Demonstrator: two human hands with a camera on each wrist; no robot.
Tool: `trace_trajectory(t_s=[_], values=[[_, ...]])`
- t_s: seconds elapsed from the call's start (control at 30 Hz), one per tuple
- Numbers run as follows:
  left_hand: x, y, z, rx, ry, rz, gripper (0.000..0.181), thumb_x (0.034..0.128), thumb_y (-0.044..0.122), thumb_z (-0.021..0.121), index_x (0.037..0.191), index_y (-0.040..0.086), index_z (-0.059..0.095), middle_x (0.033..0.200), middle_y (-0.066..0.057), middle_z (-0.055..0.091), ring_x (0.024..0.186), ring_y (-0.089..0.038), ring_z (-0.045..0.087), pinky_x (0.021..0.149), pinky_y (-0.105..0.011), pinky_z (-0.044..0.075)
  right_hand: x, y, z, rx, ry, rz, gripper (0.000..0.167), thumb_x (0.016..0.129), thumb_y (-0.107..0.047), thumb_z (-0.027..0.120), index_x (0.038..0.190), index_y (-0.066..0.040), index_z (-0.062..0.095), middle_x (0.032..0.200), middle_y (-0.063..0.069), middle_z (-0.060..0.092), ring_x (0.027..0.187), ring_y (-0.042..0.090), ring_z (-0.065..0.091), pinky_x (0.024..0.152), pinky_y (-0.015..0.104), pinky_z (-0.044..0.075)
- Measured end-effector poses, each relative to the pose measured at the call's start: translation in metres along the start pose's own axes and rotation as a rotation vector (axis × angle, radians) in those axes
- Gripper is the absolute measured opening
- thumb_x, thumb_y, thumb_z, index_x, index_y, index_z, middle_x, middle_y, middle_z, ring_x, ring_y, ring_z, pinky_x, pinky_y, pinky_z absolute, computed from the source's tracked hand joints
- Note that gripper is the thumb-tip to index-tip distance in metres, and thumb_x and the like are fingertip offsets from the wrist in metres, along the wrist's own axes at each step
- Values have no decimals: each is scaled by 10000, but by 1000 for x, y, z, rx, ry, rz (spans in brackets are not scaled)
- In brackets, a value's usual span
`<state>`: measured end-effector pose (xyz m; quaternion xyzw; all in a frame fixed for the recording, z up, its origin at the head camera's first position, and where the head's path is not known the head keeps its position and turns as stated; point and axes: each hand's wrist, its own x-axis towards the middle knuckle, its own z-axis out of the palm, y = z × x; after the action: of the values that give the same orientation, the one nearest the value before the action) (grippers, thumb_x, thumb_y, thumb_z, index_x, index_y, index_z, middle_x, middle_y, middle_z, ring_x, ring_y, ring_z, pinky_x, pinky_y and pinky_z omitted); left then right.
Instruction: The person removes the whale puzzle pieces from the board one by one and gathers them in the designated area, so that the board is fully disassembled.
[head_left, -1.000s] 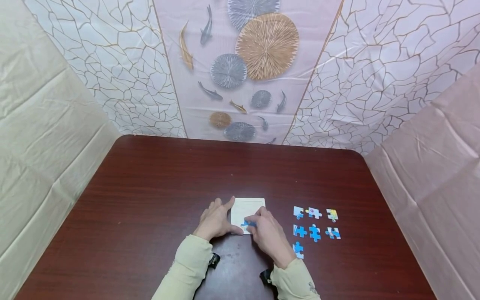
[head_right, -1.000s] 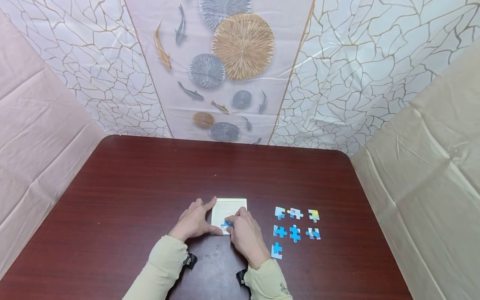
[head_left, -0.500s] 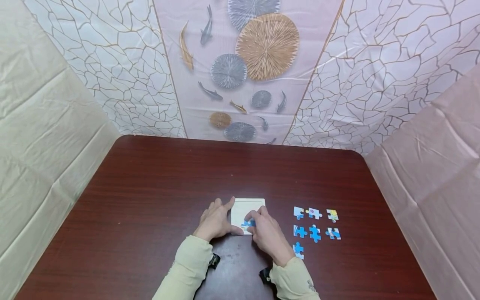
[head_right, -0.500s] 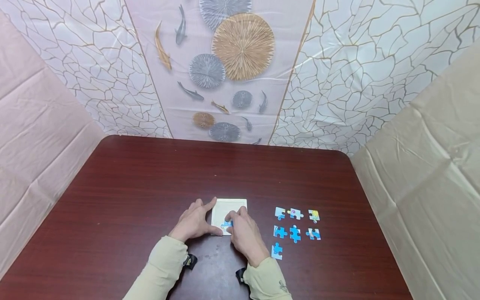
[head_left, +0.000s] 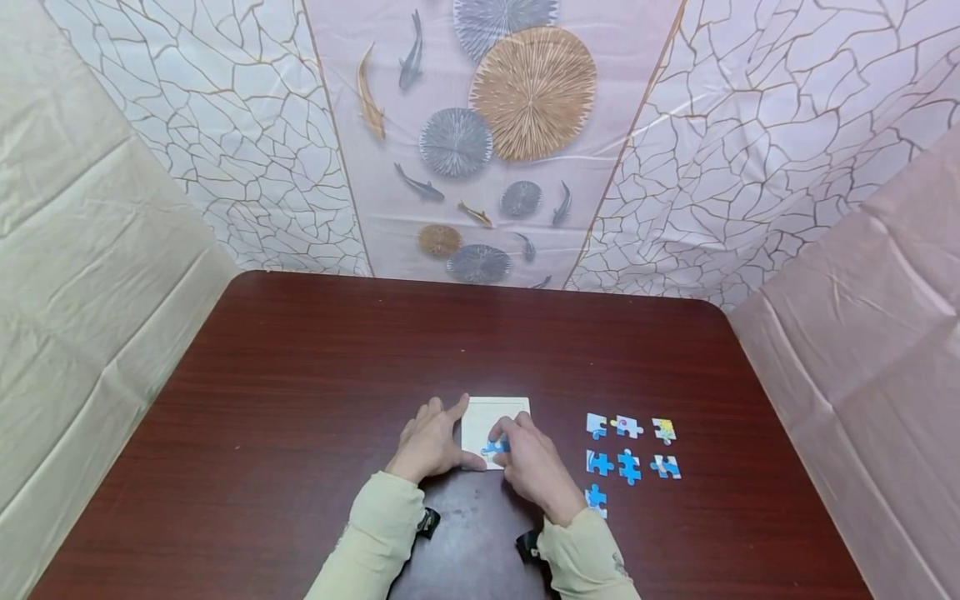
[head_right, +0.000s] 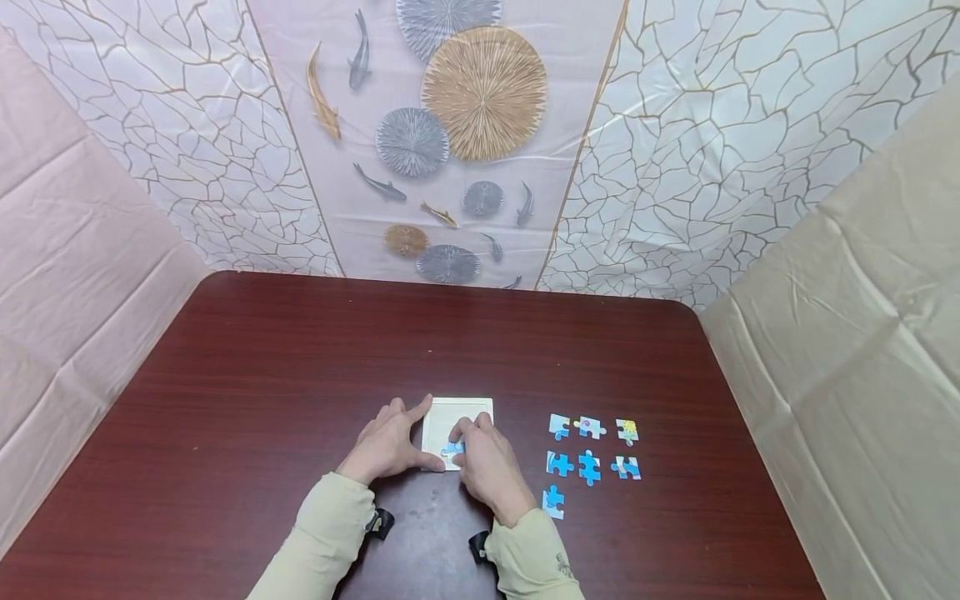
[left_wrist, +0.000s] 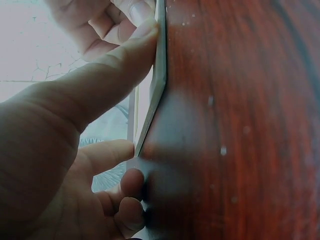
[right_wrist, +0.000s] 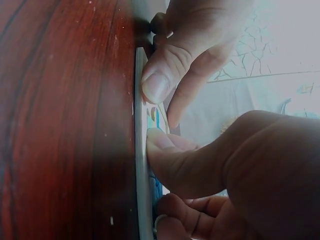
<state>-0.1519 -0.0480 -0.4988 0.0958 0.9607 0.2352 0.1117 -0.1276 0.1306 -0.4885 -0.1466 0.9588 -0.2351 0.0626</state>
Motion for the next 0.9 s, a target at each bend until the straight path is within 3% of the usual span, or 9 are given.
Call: trace_trajectory(t_s=[0.53, 0.9], values=[[-1, 0, 1, 2, -13, -13, 1110, 598, 640, 832, 1518, 230, 365, 1252, -193, 474, 1050, -317, 477, 789, -443, 425, 1, 0, 0, 26, -37, 17, 230, 845, -7, 701, 996, -145, 597, 874, -2, 410, 641, 100, 435, 624, 268, 417], [0, 0, 1, 10, -4, -6, 1107, 596, 644, 832, 1516, 239, 369, 1191, -178, 487, 973, -282, 467, 722, -394, 408, 2, -1, 2, 26, -37, 38, 219, 859, -21, 699, 1002, -148, 592, 886, 6, 411, 638, 109, 428, 640, 282, 423]])
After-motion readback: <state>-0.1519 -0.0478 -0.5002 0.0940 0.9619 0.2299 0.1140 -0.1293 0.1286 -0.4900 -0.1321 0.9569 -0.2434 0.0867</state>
